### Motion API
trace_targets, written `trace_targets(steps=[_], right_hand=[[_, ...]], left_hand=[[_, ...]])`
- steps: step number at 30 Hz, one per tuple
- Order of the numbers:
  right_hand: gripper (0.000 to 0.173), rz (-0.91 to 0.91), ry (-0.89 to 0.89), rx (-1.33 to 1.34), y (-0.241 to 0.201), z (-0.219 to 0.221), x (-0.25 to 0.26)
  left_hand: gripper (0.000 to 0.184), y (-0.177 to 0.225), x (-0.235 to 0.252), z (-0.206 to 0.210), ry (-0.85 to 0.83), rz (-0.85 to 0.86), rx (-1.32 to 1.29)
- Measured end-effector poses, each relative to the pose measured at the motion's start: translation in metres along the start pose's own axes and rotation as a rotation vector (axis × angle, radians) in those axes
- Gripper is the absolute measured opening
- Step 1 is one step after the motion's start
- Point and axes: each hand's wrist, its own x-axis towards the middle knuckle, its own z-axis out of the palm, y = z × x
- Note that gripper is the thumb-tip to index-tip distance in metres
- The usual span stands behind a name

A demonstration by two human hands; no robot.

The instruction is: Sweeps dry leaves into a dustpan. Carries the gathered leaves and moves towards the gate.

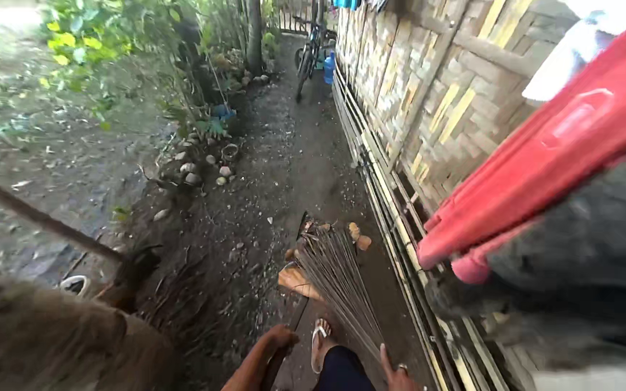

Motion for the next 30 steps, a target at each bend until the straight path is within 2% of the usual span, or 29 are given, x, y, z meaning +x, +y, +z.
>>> trace_targets(steps=[5,7,10,15,20,24,30], right_hand=[[0.089,0.004,-0.022,0.008,-0.054,-0.107,0.096],[0.087,0.017,-0.015,0.009,-0.078,-0.147,0.135],[0.090,0.049,-0.037,-0.022,-0.115,-0.194,0.201],[0.096,0.091,-0.095,-0.050,-0.182,-0.281,0.317],[0.094,0.074,-0.048,-0.096,-0.255,-0.399,0.425],[0.089,0.050,-0.050,-0.113,-0.318,-0.494,0.512],[0.094,0.015,-0.075,-0.149,-0.403,-0.609,0.686]], left_hand=[[0.028,0.098,0.038,-0.105,0.018,-0.019,0.039],[0.030,0.135,0.060,-0.148,0.028,0.000,0.049],[0.038,0.193,0.086,-0.212,0.025,-0.010,0.048],[0.037,0.276,0.152,-0.327,0.013,-0.006,0.043],[0.043,0.379,0.209,-0.460,-0.032,-0.027,0.101],[0.032,0.459,0.243,-0.565,-0.046,-0.036,0.046],[0.033,0.566,0.328,-0.727,-0.008,-0.043,-0.026]])
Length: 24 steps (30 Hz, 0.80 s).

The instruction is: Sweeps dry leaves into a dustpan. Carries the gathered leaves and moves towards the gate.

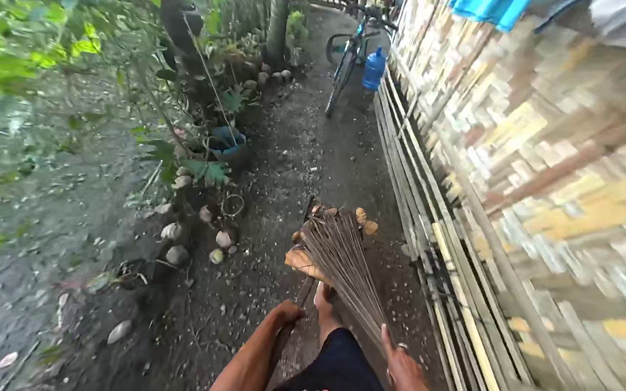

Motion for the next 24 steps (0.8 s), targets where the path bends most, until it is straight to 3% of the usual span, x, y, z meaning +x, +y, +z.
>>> trace_targets(steps=[4,7,12,16,24], right_hand=[[0.091,-0.031,-0.026,0.014,-0.051,-0.104,0.132],[0.091,-0.057,-0.053,0.001,-0.088,-0.191,0.206],[0.089,-0.106,-0.081,-0.053,-0.159,-0.342,0.313],[0.089,-0.110,-0.076,-0.078,-0.228,-0.444,0.416],[0.088,-0.047,-0.070,-0.033,-0.384,-0.642,0.591]], left_hand=[[0.033,0.091,0.054,-0.119,0.060,-0.035,-0.013],[0.040,0.151,0.080,-0.201,0.072,-0.068,-0.022],[0.029,0.246,0.113,-0.340,0.083,-0.048,-0.135],[0.026,0.320,0.163,-0.467,0.080,-0.020,-0.207],[0.036,0.476,0.254,-0.735,0.080,-0.037,-0.086]])
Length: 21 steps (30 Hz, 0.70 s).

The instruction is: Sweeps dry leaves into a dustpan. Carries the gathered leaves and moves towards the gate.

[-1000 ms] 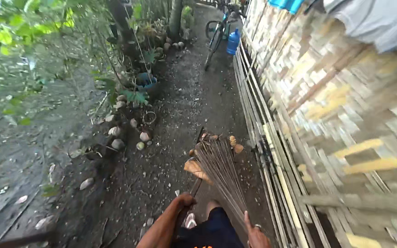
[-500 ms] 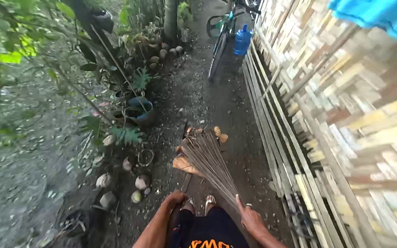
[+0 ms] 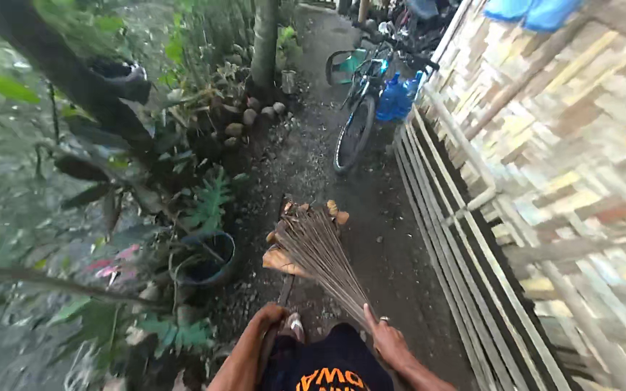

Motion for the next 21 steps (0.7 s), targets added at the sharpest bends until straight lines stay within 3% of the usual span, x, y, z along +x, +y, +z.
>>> trace_targets(steps=[4,13,21], right_hand=[[0.092,0.014,0.022,0.035,-0.051,-0.107,0.078],[0.090,-0.032,0.026,0.115,-0.127,-0.341,0.316],[0.081,-0.018,0.029,0.134,-0.173,-0.567,0.462]], left_hand=[[0.035,0.098,0.038,-0.108,0.021,0.004,0.003],[0.036,0.333,0.187,-0.322,0.069,0.011,0.025],[0.027,0.556,0.251,-0.483,0.020,0.000,0.005]])
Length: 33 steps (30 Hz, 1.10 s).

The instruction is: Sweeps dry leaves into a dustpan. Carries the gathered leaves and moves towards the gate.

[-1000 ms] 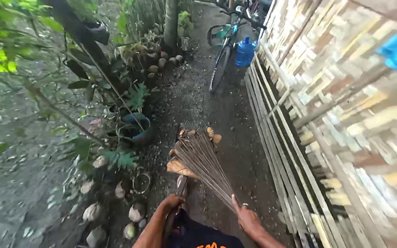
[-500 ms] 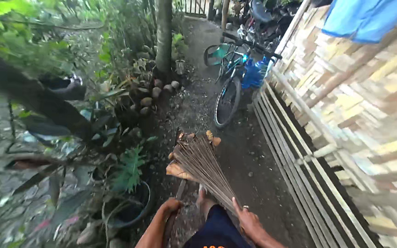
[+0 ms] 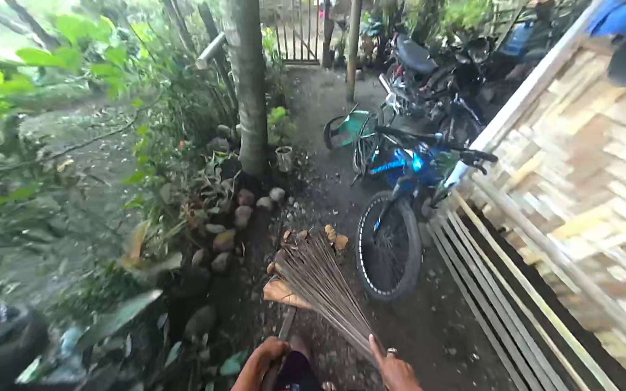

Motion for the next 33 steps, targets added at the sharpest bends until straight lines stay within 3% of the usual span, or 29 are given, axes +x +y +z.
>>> trace_targets(steps=[6,8,10,15,25,33], right_hand=[[0.084,0.071,0.025,0.005,-0.050,-0.126,0.153],[0.086,0.079,0.059,0.037,-0.070,-0.182,0.207],[0.085,0.077,0.062,0.053,-0.083,-0.226,0.235],[0.080,0.133,0.088,0.081,-0.121,-0.360,0.318],[0.089,0.139,0.125,0.237,-0.142,-0.583,0.555],[0.087,0.126,0.078,0.234,-0.140,-0.784,0.674]], left_hand=[[0.030,0.155,0.114,-0.116,-0.011,0.054,0.071],[0.033,0.228,0.133,-0.161,0.013,0.075,0.091],[0.040,0.284,0.145,-0.190,-0.018,0.032,0.138],[0.031,0.437,0.198,-0.274,-0.072,0.048,0.178],[0.037,0.719,0.353,-0.403,-0.012,0.099,0.279],[0.032,0.921,0.425,-0.489,-0.051,0.077,0.269]])
